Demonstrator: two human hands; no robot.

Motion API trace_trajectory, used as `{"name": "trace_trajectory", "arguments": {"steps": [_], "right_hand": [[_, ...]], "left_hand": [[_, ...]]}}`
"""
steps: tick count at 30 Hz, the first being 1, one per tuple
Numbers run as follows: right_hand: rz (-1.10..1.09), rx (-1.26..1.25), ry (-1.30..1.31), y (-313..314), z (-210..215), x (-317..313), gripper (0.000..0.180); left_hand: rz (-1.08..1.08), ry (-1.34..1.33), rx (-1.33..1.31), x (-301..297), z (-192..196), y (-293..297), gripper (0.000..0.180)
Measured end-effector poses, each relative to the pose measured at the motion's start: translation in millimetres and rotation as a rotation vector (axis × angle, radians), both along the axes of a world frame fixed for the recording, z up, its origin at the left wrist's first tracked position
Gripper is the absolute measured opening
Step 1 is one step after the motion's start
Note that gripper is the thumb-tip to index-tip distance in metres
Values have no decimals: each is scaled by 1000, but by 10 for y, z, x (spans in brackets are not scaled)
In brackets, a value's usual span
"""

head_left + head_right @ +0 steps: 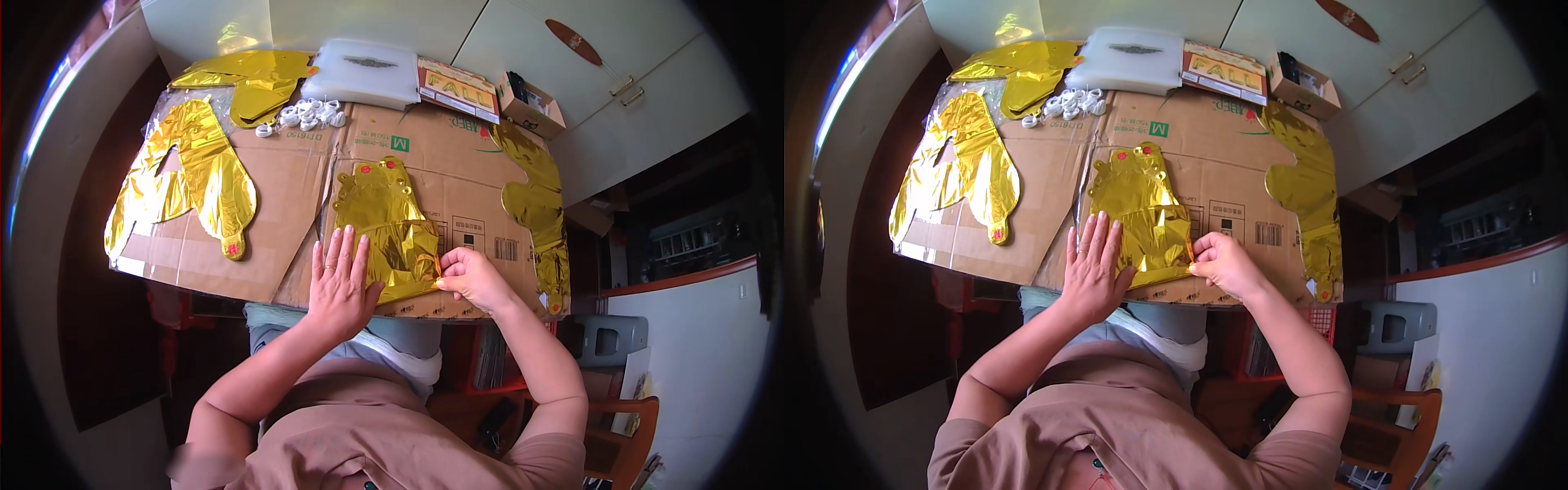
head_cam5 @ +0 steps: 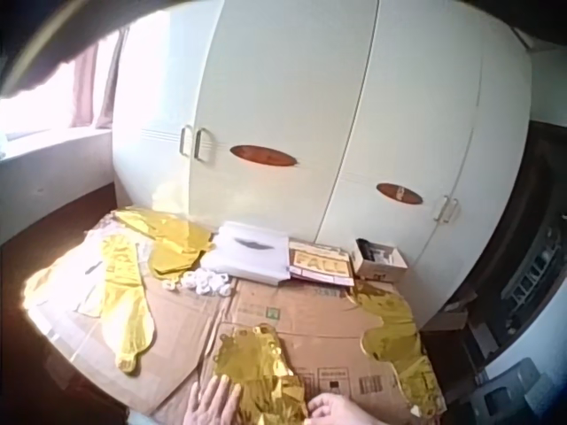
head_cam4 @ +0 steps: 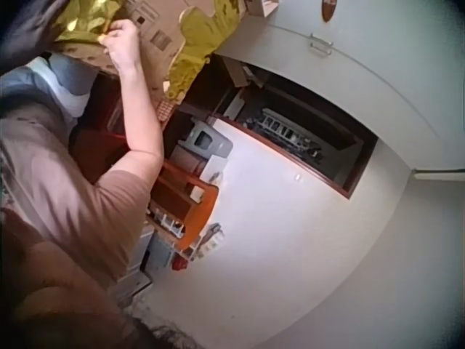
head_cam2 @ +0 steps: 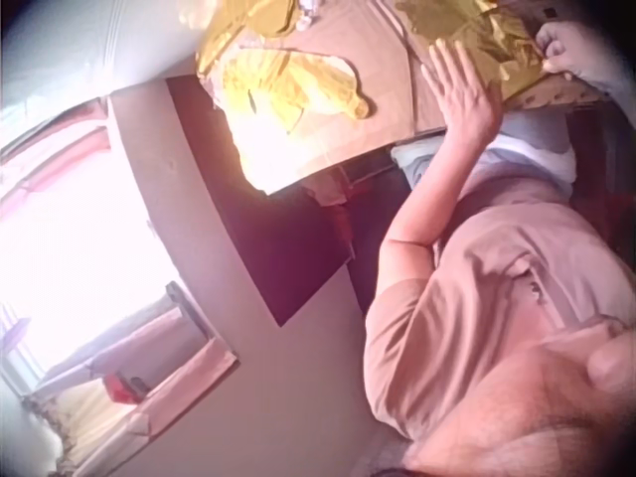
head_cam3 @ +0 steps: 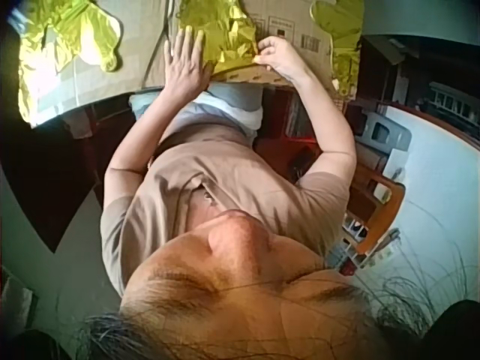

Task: Folding gold foil balloons on a cardboard-covered table.

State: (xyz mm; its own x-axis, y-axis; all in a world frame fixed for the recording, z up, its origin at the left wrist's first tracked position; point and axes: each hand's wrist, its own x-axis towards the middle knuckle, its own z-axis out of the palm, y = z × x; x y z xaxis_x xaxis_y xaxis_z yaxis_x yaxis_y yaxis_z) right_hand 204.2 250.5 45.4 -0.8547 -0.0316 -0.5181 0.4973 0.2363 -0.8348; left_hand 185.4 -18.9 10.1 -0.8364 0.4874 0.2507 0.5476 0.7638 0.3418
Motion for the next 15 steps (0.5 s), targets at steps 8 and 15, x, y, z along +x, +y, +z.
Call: {"name": "trace_trajectory", "arguments": {"steps": [8, 15], "right_hand": [[11, 196, 50, -36, 38, 35, 36], [8, 280, 64, -107, 136, 54, 39]], "left_hand": [[-728, 37, 86, -987, 664, 629, 41], [-907, -252, -508, -1412, 708, 1237, 37]]}}
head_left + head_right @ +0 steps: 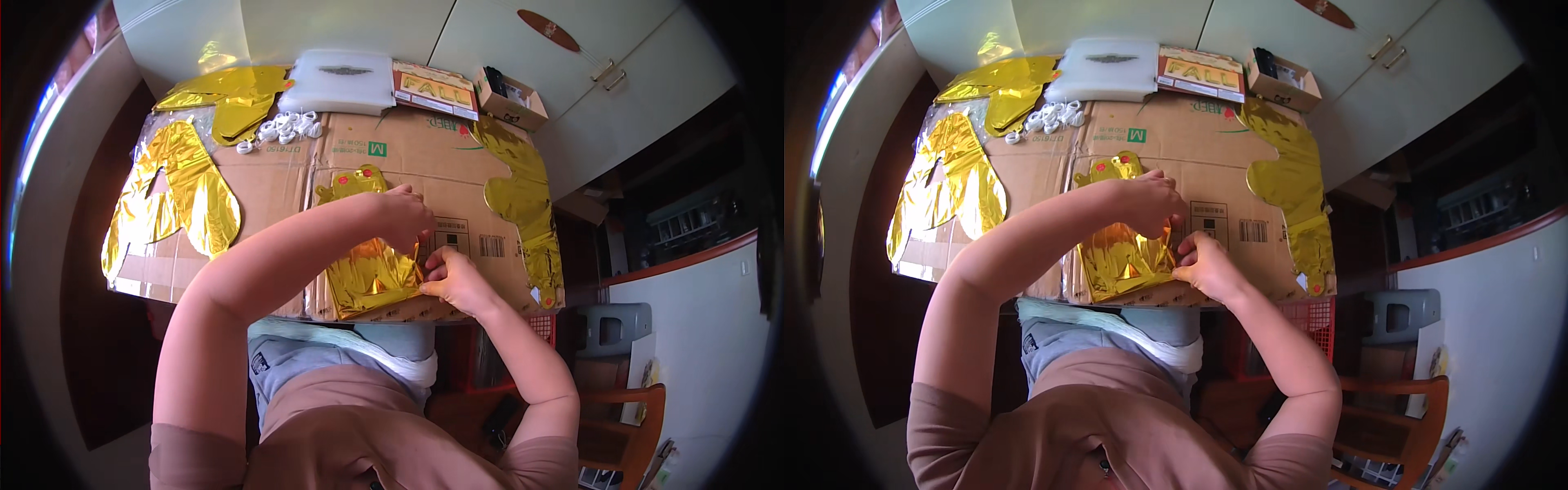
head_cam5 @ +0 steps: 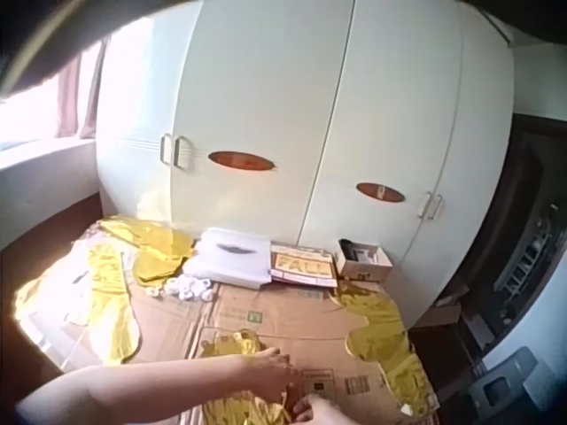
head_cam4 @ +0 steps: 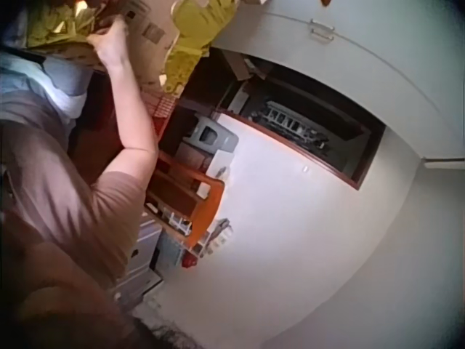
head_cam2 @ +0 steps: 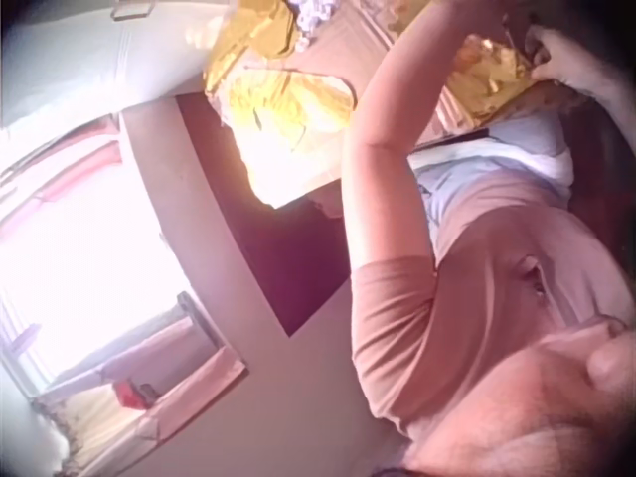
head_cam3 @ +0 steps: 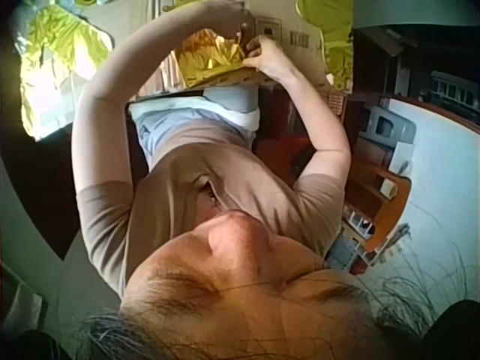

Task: Folding gold foil balloons on a cardboard-covered table.

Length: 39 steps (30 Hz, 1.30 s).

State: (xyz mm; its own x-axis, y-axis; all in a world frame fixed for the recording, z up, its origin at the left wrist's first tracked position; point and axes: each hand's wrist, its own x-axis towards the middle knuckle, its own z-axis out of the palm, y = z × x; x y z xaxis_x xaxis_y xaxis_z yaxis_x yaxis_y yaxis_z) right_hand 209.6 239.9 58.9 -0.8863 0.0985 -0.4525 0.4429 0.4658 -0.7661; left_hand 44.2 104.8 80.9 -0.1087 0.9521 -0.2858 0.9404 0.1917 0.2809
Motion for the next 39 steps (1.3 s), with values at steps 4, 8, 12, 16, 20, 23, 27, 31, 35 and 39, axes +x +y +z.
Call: {"name": "trace_trajectory", "arguments": {"steps": [4, 8, 12, 16, 20, 23, 27, 31, 35, 39], "right_hand": [[-17, -25, 10, 49, -64, 27, 38], [2, -42, 29, 35, -65, 38, 37], [-1, -53, 44, 36, -95, 64, 35], [-2, -55, 53, 17, -49, 71, 33], [16, -55, 68, 18, -40, 69, 33], [18, 7, 48, 12, -32, 64, 33], [8, -22, 36, 20, -32, 63, 32], [20, -21, 51, 38, -71, 61, 31], [33, -22, 60, 48, -71, 59, 30], [32, -24, 45, 37, -43, 50, 28]], "left_hand": [[-24, 1, -111, -9, 15, 50, 36], [-35, 7, -200, -23, 24, 92, 39], [-40, -52, -344, -11, 94, 148, 39], [-95, -40, -385, 60, 148, 234, 49], [-123, -82, -344, 147, 134, 211, 44], [-109, -32, -430, 135, 142, 192, 47], [-70, -40, -452, 22, 211, 155, 59], [-23, -105, -457, -137, 179, 101, 66], [59, -144, -498, -192, 247, 70, 60], [132, -268, -454, -240, 305, 22, 53]]}}
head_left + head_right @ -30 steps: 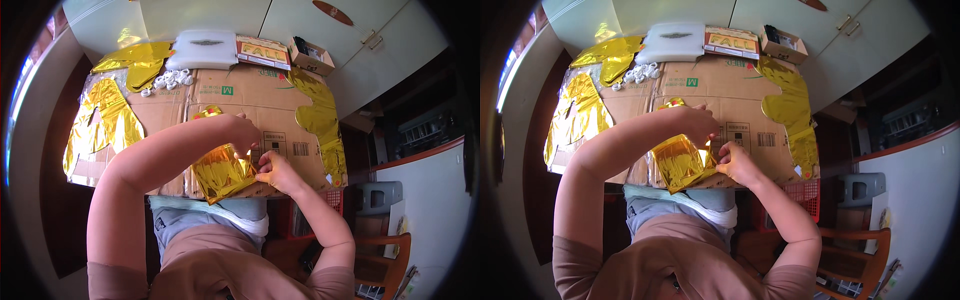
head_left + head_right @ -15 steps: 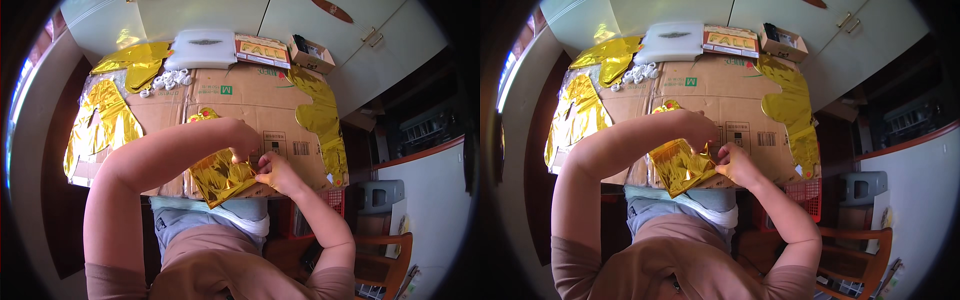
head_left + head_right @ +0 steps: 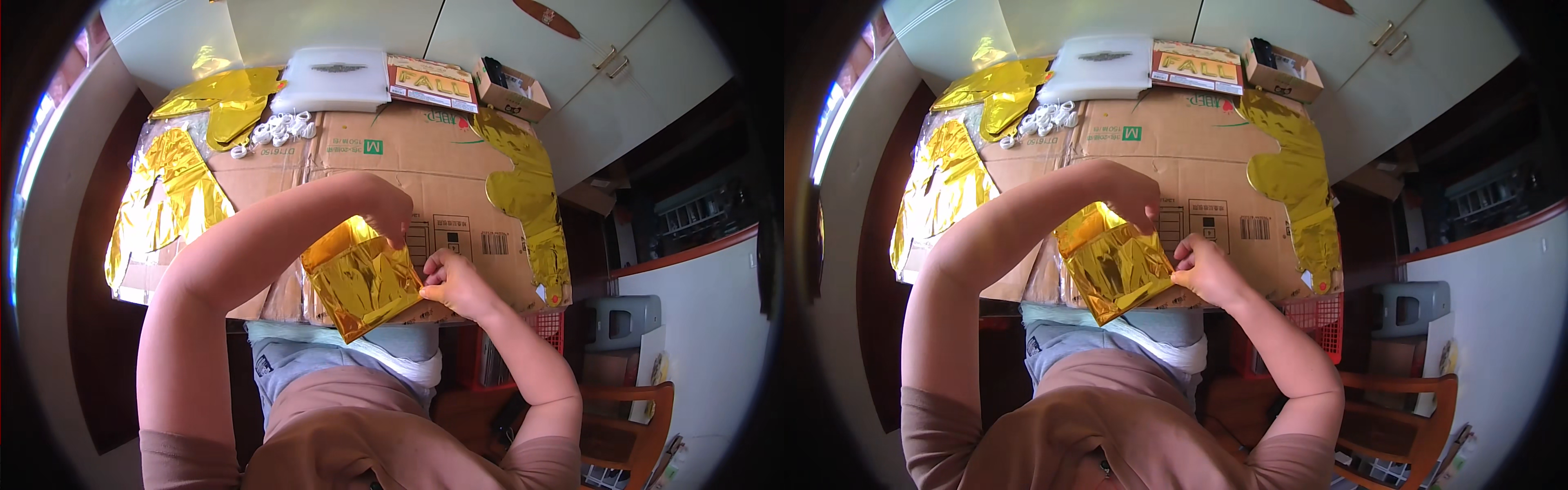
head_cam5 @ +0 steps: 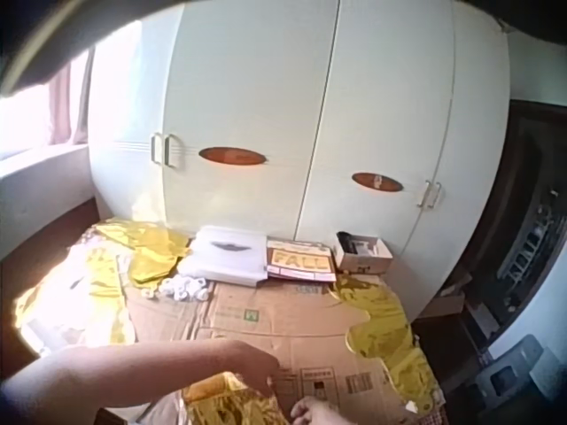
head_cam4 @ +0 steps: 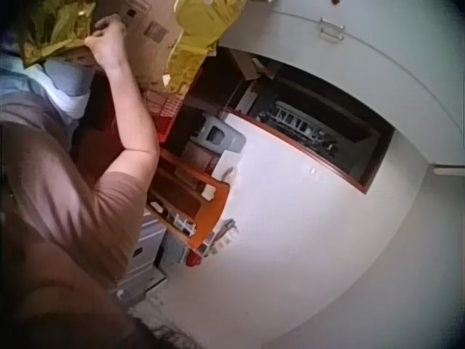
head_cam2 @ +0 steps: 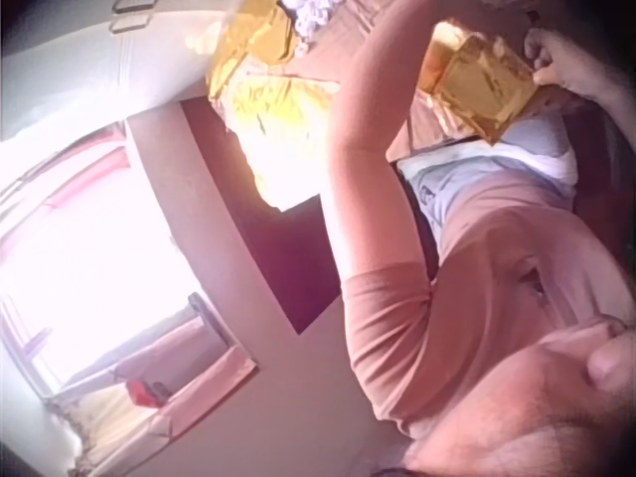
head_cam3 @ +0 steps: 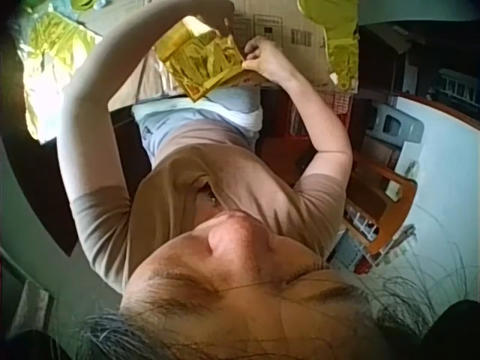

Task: Folding gold foil balloons on a cardboard-covered table.

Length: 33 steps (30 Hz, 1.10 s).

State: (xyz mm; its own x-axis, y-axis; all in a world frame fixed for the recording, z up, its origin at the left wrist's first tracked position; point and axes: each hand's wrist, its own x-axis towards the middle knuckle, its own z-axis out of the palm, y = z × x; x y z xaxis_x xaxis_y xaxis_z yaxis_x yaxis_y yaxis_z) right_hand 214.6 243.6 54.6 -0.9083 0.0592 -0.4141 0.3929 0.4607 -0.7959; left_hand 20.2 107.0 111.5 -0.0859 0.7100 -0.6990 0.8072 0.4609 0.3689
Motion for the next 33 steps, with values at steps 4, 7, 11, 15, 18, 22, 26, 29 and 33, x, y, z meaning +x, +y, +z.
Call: {"name": "trace_trajectory", "arguments": {"steps": [4, 7, 11, 15, 18, 22, 26, 29, 33], "right_hand": [[5, -19, -2, 0, 20, -8, 27], [10, -12, -11, -13, 52, -22, 27], [3, -12, -9, -10, 40, -17, 27], [6, -7, -9, -17, 58, -18, 29], [1, -15, -20, -17, 50, -27, 30], [-2, -14, -41, -36, 40, -49, 32], [4, 4, -57, -50, 73, -53, 30], [2, 4, -27, -34, -12, -46, 29], [29, -34, -33, -28, -101, -60, 24]], "left_hand": [[-10, 14, 36, -81, -121, -50, 48], [-27, -11, 139, -117, -223, -127, 43], [3, -15, 101, -122, -233, -119, 43], [0, 12, 142, -121, -297, -138, 44], [-23, 95, 213, -73, -360, -167, 42], [-23, 262, 254, 63, -401, -233, 37], [78, 540, 488, 342, -313, -416, 33], [260, 785, 970, 590, -398, -696, 25], [206, 570, 1215, 1177, -612, -1035, 37]]}}
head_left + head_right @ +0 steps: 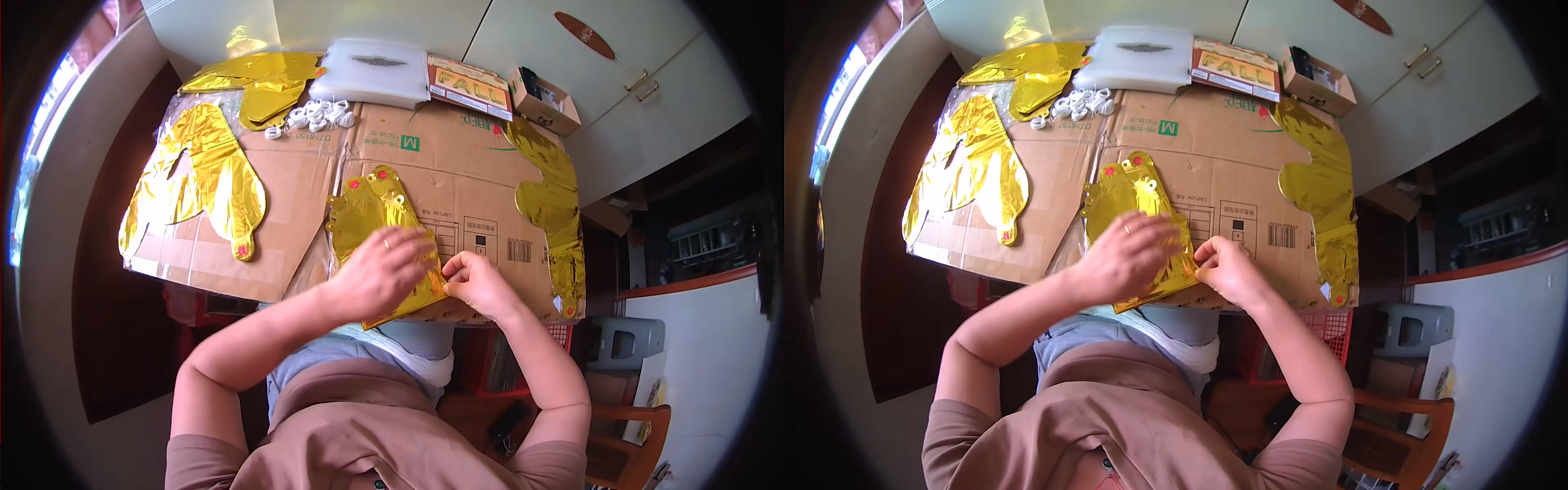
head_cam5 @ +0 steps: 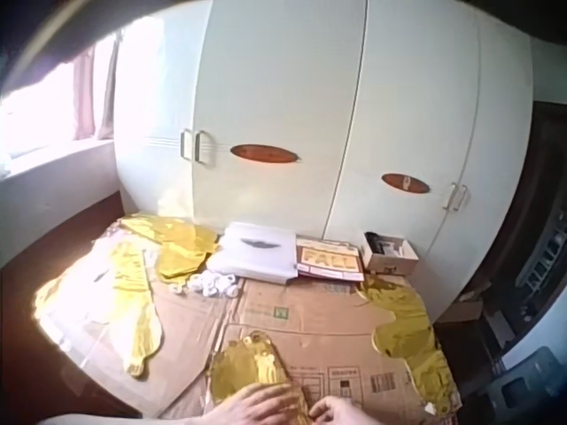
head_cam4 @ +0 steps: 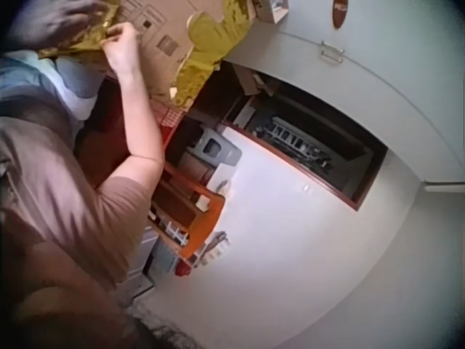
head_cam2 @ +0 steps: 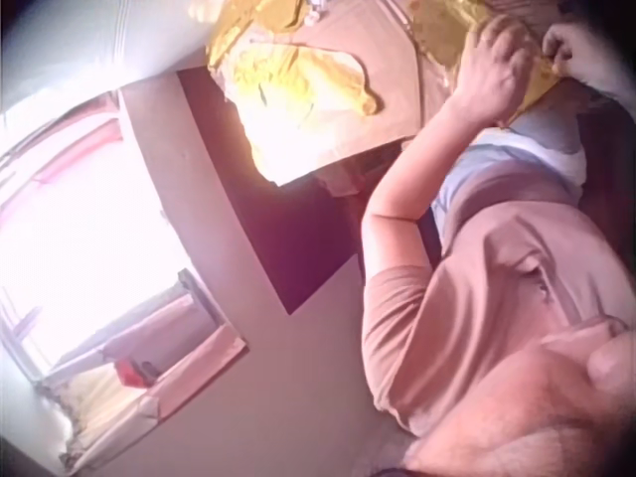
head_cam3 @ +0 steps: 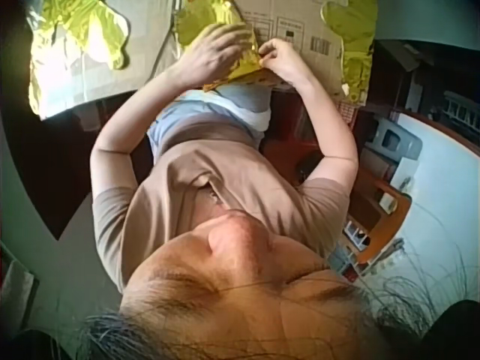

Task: Folding gold foil balloons on a cardboard-covered table.

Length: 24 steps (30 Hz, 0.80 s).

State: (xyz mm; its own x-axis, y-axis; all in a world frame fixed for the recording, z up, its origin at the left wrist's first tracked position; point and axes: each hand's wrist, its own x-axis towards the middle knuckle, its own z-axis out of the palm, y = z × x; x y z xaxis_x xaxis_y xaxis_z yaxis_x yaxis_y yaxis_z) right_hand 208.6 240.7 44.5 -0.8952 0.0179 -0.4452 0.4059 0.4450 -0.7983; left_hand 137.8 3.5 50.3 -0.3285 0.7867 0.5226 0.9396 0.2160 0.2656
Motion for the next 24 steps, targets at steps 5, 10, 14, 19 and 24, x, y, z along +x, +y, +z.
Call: {"name": "trace_trajectory", "arguments": {"steps": [5, 10, 14, 19, 24], "right_hand": [[-5, -80, -10, 1, -53, -12, 23], [-17, -74, -14, 16, -83, -14, 21], [-25, -94, 14, -4, -53, -3, 28], [-70, -60, 30, -57, 31, 78, 39], [-68, -29, 45, -83, 19, 109, 36]], "left_hand": [[-121, -97, -223, 126, -280, -31, 48], [-135, -87, -267, 27, -264, -13, 57], [-116, -53, -302, 23, -266, 87, 63], [-23, -85, -318, -20, -352, 98, 73], [17, -73, -310, -50, -400, 91, 80]]}}
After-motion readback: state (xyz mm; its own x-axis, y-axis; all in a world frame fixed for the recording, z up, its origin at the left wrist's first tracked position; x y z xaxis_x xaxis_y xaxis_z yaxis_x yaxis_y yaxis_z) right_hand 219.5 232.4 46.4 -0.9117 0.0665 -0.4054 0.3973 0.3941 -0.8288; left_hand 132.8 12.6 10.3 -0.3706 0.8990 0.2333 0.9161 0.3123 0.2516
